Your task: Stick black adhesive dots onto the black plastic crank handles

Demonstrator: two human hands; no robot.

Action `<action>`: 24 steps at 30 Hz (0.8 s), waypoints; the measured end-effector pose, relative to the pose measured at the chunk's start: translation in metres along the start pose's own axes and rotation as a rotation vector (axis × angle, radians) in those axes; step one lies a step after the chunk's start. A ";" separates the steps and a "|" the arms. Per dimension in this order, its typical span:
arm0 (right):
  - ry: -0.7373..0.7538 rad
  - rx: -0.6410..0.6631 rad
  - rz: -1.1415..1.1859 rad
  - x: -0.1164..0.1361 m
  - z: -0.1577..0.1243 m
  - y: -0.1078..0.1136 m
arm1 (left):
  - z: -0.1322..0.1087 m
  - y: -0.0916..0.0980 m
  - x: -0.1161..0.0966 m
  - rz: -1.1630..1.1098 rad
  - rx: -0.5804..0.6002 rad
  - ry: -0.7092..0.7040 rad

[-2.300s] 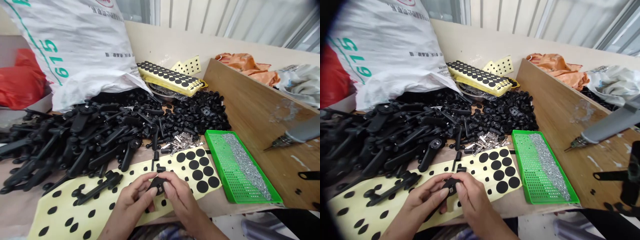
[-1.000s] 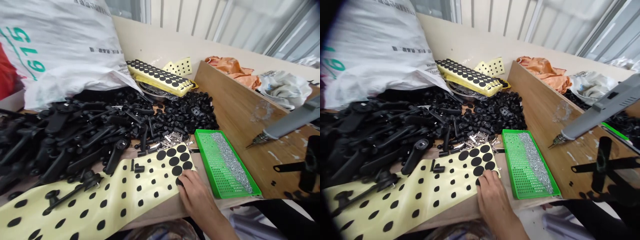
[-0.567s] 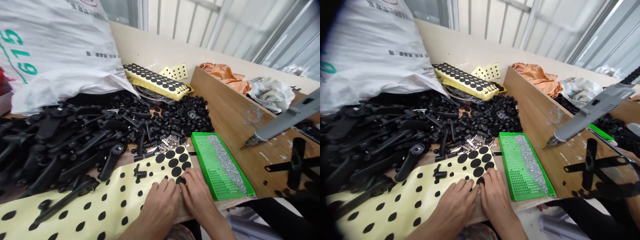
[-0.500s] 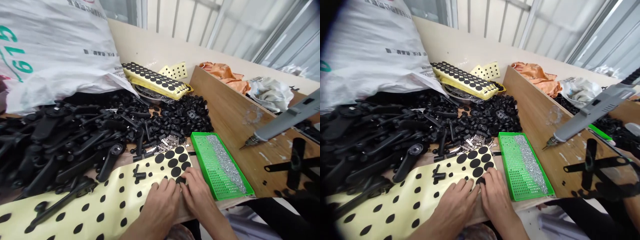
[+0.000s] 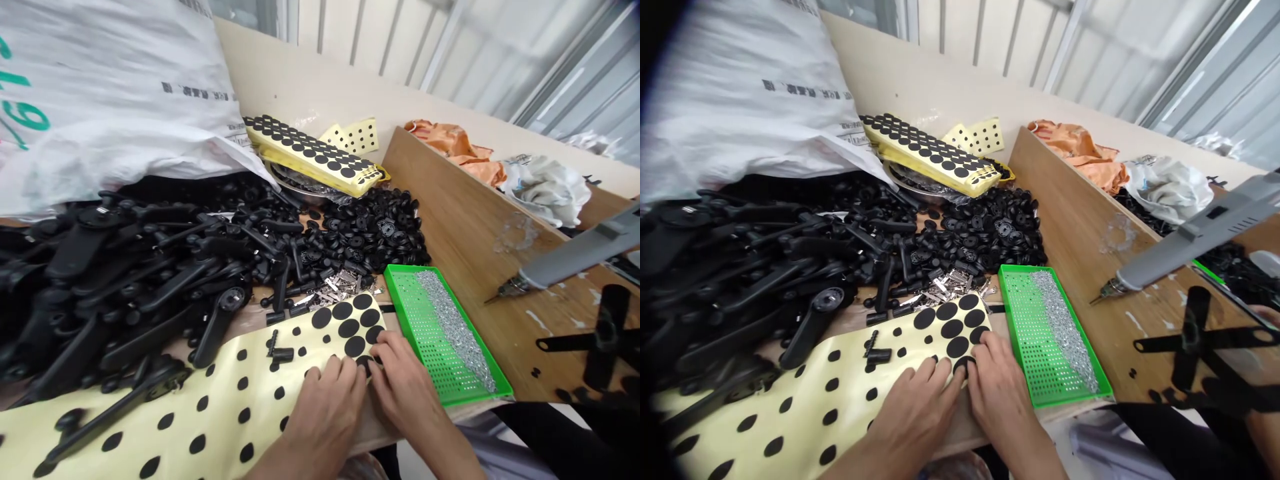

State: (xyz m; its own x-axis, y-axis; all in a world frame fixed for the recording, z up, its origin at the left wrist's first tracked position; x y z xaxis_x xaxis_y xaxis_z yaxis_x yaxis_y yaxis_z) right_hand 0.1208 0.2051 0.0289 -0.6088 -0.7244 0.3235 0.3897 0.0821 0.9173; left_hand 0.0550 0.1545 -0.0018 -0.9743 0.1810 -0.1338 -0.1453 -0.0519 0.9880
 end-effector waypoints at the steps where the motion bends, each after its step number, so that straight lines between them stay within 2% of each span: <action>1: 0.009 0.012 -0.054 -0.001 0.000 -0.004 | 0.000 0.000 0.000 -0.003 0.007 0.004; 5: 0.016 0.013 -0.103 -0.003 0.001 -0.010 | -0.001 0.003 -0.001 0.014 -0.004 -0.010; 10: 0.022 0.062 0.094 0.006 0.001 -0.005 | -0.001 0.002 -0.004 0.019 -0.021 -0.022; 14: -0.005 0.159 0.221 0.008 0.001 -0.007 | -0.010 0.005 0.004 -0.087 0.030 -0.085; 16: -0.011 0.202 0.246 0.008 -0.001 -0.006 | -0.020 0.014 0.018 -0.106 0.060 -0.103; 20: 0.012 0.212 0.292 0.010 -0.007 0.005 | -0.036 0.032 0.068 0.162 0.072 0.063; 22: 0.037 0.181 0.319 0.009 -0.008 0.010 | -0.036 0.035 0.082 0.245 0.064 0.087; 24: 0.058 0.167 0.326 0.006 -0.008 0.010 | -0.028 0.032 0.085 0.226 0.073 0.069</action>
State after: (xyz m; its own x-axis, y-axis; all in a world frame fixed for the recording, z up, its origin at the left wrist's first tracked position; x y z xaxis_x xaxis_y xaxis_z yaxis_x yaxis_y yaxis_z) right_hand 0.1263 0.1963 0.0379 -0.4292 -0.6786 0.5961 0.4358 0.4224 0.7947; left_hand -0.0375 0.1404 0.0160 -0.9904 0.1057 0.0887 0.0879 -0.0120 0.9961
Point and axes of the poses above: each hand's wrist, its own z-axis towards the middle knuckle, its own y-axis out of the back of the hand, x = y × z, the point moved 8 cm from there along z, towards the middle knuckle
